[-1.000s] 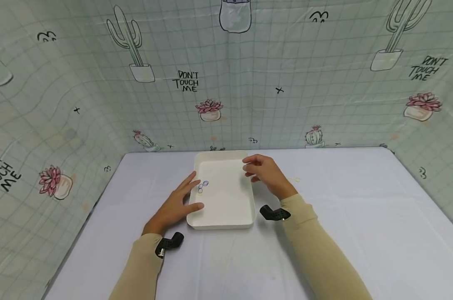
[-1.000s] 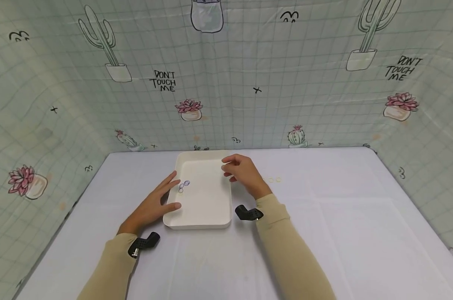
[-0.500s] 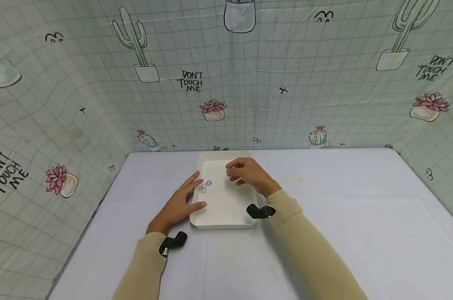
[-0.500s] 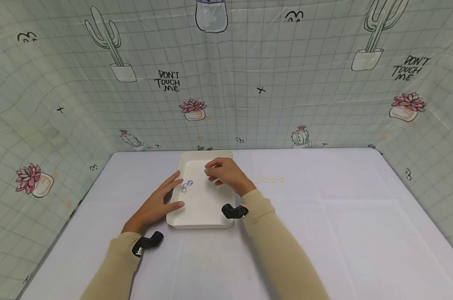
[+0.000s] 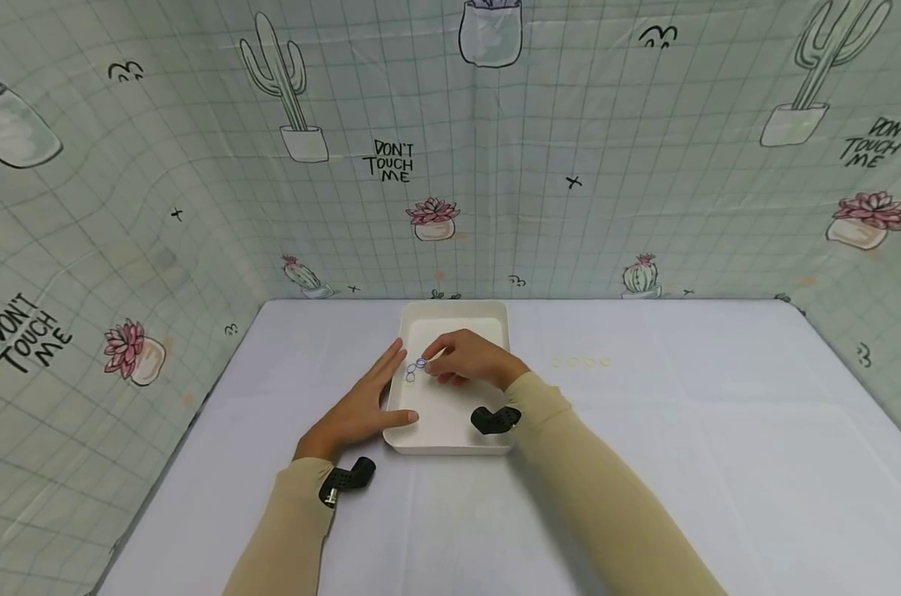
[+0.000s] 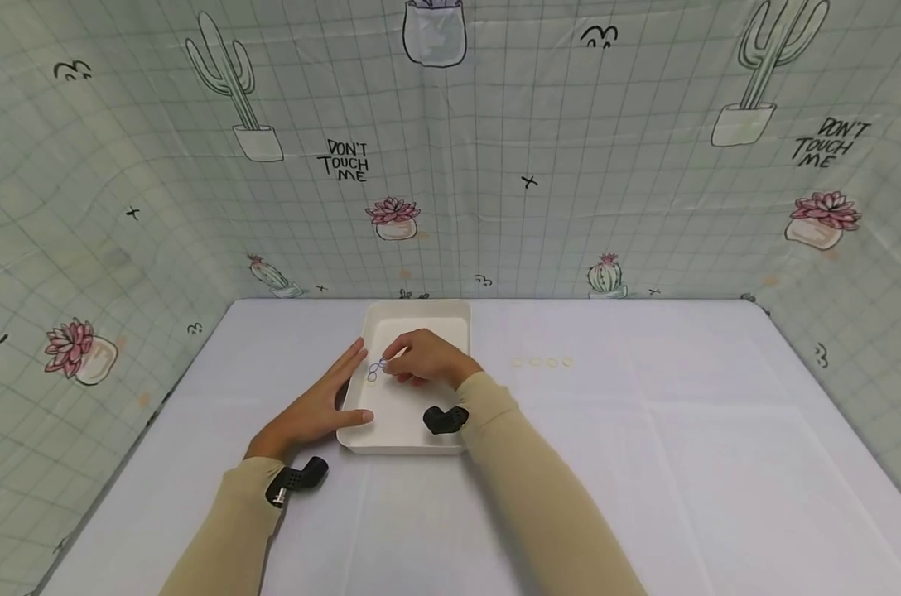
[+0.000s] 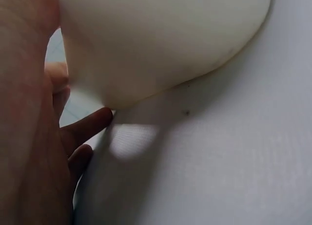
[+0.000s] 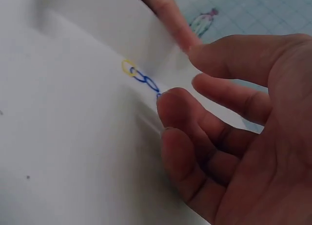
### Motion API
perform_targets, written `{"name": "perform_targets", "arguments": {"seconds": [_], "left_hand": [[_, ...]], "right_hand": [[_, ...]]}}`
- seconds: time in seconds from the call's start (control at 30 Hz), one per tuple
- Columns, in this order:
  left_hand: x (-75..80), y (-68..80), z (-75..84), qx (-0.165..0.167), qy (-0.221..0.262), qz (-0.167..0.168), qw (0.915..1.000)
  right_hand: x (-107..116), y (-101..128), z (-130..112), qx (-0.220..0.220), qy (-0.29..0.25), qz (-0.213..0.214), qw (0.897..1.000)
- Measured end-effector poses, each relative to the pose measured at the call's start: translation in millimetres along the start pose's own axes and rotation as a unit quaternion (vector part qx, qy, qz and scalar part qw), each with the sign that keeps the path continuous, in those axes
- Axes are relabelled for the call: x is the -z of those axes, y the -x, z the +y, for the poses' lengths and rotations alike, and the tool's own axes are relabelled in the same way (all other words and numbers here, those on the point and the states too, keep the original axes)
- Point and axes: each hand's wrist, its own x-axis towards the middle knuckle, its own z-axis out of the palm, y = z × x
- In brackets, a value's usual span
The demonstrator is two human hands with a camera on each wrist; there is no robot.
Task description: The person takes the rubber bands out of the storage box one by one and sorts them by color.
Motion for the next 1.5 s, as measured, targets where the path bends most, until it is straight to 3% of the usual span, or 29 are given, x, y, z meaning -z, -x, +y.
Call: {"name": "perform_targets", "arguments": {"seconds": [0.2, 0.67, 1.1, 1.5], "left_hand": [[1.7, -3.7, -1.1, -0.004, -0.01, 0.017, 0.9998], [1.0, -4.2, -7.1, -0.031, 0.0, 0.018, 0.9994], [-1.0, -4.2, -8.8, -0.02, 0.001, 0.023, 0.9995], [-0.4, -3.7, -7.7, -0.011, 0.01, 0.022, 0.9996]], "right_hand": [[-8, -11, -3, 0.023, 0.08, 0.001, 0.996], [-28, -23, -7, 0.056, 0.164, 0.035, 0.984], [-33, -24, -7, 0.073, 0.219, 0.049, 0.972], [-35, -24, -4, 0.079, 0.234, 0.048, 0.968]]}}
